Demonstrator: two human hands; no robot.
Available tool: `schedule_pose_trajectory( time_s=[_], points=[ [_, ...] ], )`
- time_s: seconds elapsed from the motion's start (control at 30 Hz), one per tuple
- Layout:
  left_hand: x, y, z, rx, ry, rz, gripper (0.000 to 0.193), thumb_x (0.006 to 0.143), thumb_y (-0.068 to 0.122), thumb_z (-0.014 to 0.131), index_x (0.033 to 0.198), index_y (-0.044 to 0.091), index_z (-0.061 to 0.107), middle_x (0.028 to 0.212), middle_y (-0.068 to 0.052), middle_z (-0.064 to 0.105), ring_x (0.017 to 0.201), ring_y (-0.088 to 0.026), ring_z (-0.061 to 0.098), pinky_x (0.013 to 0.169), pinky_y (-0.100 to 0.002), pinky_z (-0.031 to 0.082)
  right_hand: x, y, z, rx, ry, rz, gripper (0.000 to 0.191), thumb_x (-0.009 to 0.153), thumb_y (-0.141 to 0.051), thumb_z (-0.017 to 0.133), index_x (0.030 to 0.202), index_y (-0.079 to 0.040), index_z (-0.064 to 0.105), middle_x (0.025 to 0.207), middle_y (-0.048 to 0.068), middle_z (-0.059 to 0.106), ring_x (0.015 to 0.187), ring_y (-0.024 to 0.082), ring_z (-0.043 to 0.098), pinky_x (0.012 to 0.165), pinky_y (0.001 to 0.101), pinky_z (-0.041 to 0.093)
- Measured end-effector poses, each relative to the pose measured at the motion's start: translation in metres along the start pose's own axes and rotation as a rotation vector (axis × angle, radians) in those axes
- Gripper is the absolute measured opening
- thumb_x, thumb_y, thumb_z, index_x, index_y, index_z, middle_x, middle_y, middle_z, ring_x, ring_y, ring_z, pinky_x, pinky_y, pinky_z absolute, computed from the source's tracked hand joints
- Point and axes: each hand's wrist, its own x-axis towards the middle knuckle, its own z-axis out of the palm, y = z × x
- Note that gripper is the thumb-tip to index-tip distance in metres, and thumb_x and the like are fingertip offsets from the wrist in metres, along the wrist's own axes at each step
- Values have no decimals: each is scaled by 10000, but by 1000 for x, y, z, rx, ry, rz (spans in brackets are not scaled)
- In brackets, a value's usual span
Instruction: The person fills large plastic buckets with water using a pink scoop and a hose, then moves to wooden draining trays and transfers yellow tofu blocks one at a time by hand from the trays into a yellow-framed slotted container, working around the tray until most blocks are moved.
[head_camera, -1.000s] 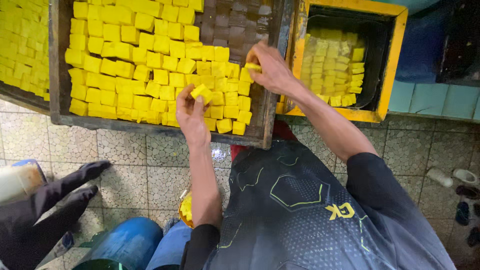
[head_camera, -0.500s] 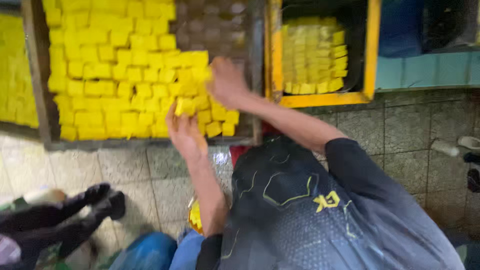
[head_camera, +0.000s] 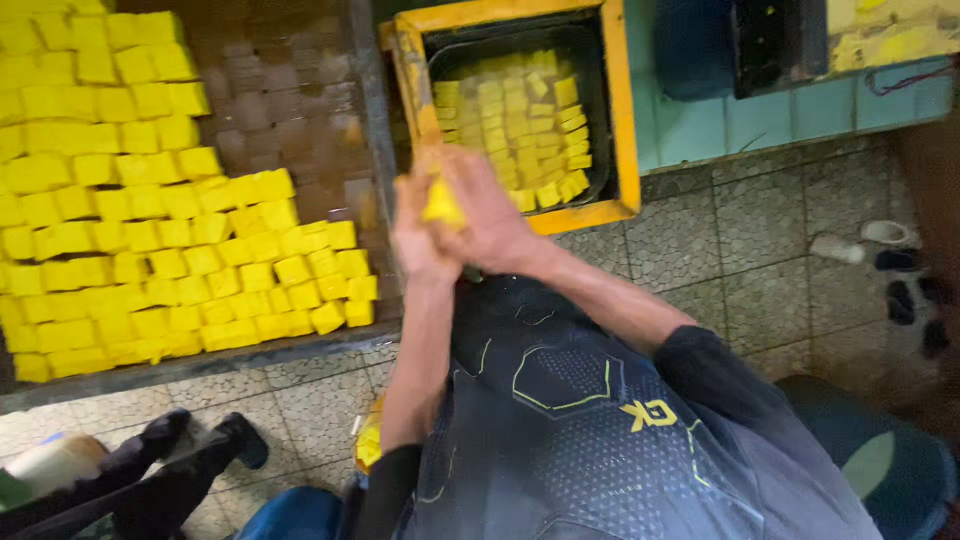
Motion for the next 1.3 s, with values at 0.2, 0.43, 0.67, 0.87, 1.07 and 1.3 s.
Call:
schedule_pose_trajectory(
  time_s=[0.2, 0.43, 0.67, 0.87, 1.07, 1.3],
  points=[
    [135, -119, 74, 1485, 45, 317, 346, 1021, 245, 609, 1335, 107, 653, 1329, -112, 668, 1274, -267, 624, 1119, -365, 516, -33, 134, -123, 1291, 319, 855, 549, 1008, -399, 447, 1388, -18, 559, 1241, 129, 675, 1080, 257, 665, 892, 421, 571],
    [166, -145, 99, 2049, -318, 727, 468, 811, 93, 630, 1270, 10, 662, 1297, -196, 569, 1215, -407, 509, 1020, -563, 404, 24, 179, -190, 685, -167, 844, 510, 964, -308, 491, 1385, -39, 593, 1204, 154, 680, 1050, 281, 652, 884, 405, 538],
    [138, -157, 77, 2125, -373, 491, 371, 801, 83, 639, 1165, 102, 708, 1218, -83, 664, 1230, -321, 547, 981, -494, 433, 83, 206, -141, -568, -682, 173, 577, 791, -274, 729, 1286, -5, 607, 1230, 275, 566, 1180, 437, 513, 853, 504, 483],
    [107, -150, 77, 1983, -356, 501, 305, 795, 105, 676, 1096, 73, 704, 1173, -119, 685, 1169, -339, 583, 923, -502, 428, 65, 256, -74, -1169, -850, -87, 490, 891, -169, 671, 1341, 10, 596, 1361, 234, 560, 1274, 407, 530, 1003, 506, 454],
    [21, -80, 56, 1609, -323, 484, 356, 958, 192, 681, 1288, 62, 663, 1312, -157, 680, 1246, -346, 614, 1096, -456, 441, 65, 260, -80, -1024, -789, -117, 576, 768, -309, 691, 1252, -3, 626, 1413, 236, 513, 1320, 442, 468, 1018, 584, 411],
    [-106, 97, -25, 1796, 594, 928, 281, 1043, 119, 630, 1301, 8, 650, 1320, -187, 656, 1262, -384, 595, 1128, -475, 461, 154, 153, -105, -575, -451, 41, 314, 952, -129, 687, 1225, 15, 629, 1170, 225, 661, 976, 398, 690, 761, 515, 553]
  ],
)
